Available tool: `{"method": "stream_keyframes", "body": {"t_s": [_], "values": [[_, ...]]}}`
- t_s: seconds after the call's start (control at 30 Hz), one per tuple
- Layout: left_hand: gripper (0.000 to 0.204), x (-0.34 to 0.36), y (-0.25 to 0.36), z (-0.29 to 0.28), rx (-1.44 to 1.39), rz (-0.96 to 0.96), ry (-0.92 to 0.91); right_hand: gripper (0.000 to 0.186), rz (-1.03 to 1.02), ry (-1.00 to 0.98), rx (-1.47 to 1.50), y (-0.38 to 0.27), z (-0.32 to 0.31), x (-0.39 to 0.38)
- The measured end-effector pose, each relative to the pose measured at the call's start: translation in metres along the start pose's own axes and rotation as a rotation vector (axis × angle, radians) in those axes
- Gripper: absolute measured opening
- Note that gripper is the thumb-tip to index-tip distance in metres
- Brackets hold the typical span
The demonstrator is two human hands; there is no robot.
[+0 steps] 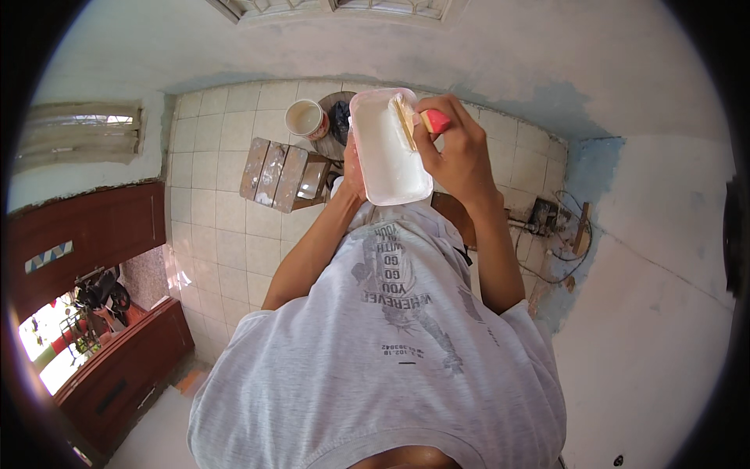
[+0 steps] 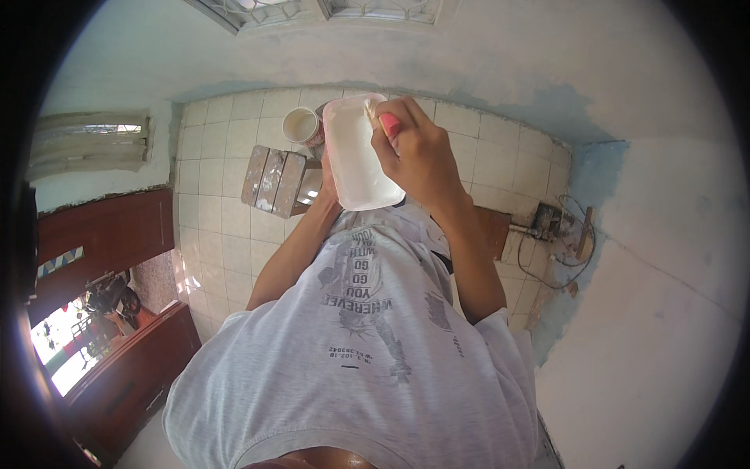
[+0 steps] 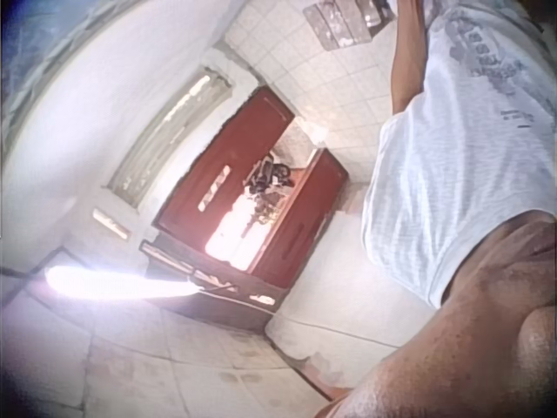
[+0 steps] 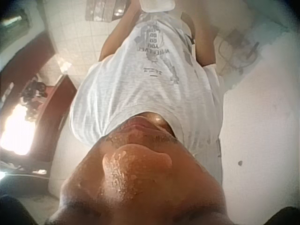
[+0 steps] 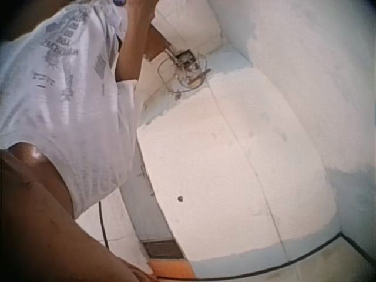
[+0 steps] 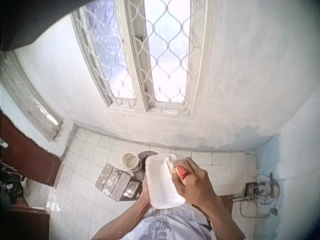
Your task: The person stirs a white liquid inside a small plastic tray with a paintbrush.
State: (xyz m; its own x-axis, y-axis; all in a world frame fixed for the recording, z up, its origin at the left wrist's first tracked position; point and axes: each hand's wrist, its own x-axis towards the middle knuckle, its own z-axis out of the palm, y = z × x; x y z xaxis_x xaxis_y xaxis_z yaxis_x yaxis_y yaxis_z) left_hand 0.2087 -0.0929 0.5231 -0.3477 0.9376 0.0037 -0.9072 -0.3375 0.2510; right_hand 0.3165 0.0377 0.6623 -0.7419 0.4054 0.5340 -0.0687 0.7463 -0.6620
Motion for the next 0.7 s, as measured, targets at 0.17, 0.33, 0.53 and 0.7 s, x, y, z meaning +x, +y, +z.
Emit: {"method": "stream_keyframes", "body": {"t_s": [0.17, 0.33, 0.53, 0.7], "values": [[0.064, -0.002, 0.0, -0.011, 0.025, 0.021, 0.127, 0.007, 0.153, -0.115, 0.024, 0.002, 0.007, -0.019], [0.064, -0.003, 0.001, -0.017, 0.014, 0.017, 0.172, 0.009, 0.134, -0.108, 0.098, -0.007, 0.017, -0.035], [0.064, -0.002, -0.005, -0.005, 0.139, 0.079, 0.15, 0.01, 0.132, -0.038, 0.119, 0.0, 0.031, -0.02], [0.064, 0.002, -0.004, 0.008, 0.099, 0.065, 0.112, 0.007, 0.059, -0.003, -0.006, 0.01, 0.008, -0.01]]}}
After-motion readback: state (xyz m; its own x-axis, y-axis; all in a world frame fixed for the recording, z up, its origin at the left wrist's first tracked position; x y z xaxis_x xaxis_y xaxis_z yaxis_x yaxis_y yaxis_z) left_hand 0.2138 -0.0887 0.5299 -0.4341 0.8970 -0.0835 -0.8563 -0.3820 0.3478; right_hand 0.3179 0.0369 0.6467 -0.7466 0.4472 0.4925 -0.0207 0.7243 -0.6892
